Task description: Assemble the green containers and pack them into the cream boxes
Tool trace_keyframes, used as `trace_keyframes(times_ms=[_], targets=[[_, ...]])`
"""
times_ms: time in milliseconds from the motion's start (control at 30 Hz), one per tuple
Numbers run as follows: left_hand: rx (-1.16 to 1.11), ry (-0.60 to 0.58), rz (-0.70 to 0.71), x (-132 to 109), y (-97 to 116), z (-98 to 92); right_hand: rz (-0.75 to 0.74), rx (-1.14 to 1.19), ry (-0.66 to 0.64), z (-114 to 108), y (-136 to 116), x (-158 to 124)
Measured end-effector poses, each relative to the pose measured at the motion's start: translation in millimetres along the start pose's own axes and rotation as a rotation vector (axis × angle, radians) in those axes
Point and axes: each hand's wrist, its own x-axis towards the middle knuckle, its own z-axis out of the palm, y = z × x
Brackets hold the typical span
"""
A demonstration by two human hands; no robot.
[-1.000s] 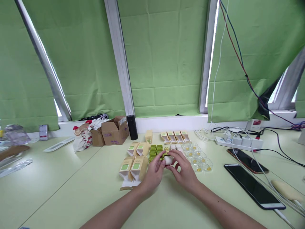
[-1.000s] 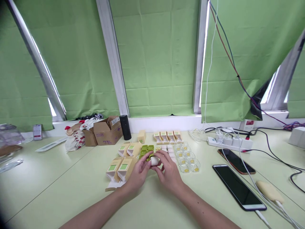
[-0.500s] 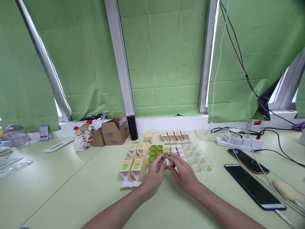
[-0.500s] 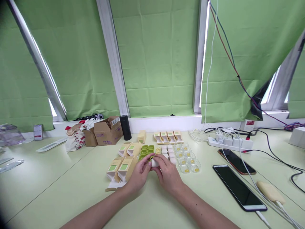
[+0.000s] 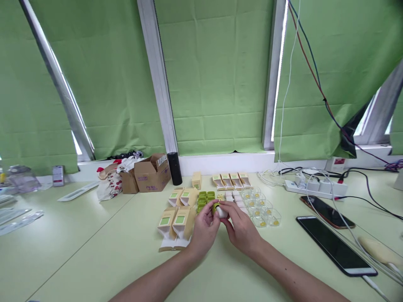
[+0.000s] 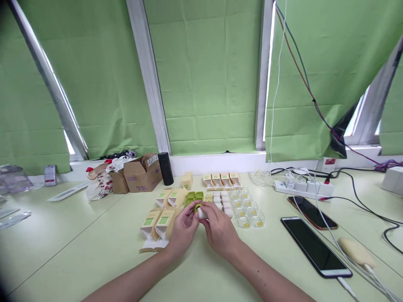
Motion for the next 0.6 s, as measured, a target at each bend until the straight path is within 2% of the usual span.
trace_keyframes(times_ms=[200,500,600], targets=[[0.0,0.017,0.016,0.9,-0.8,0.0,-0.01,-0.021,0.004,0.0,0.6,-0.7],[-0.007,-0.15,-0.008,-1.2,-4.3,-6.4,0.034,-0.038,-0.006,3.5,6.9,-9.6],[-0.027,-0.147,-0.037,-0.4,-8.1,-5.2,0.037,-0.048,-0.003,5.5,9.9,-12.7]])
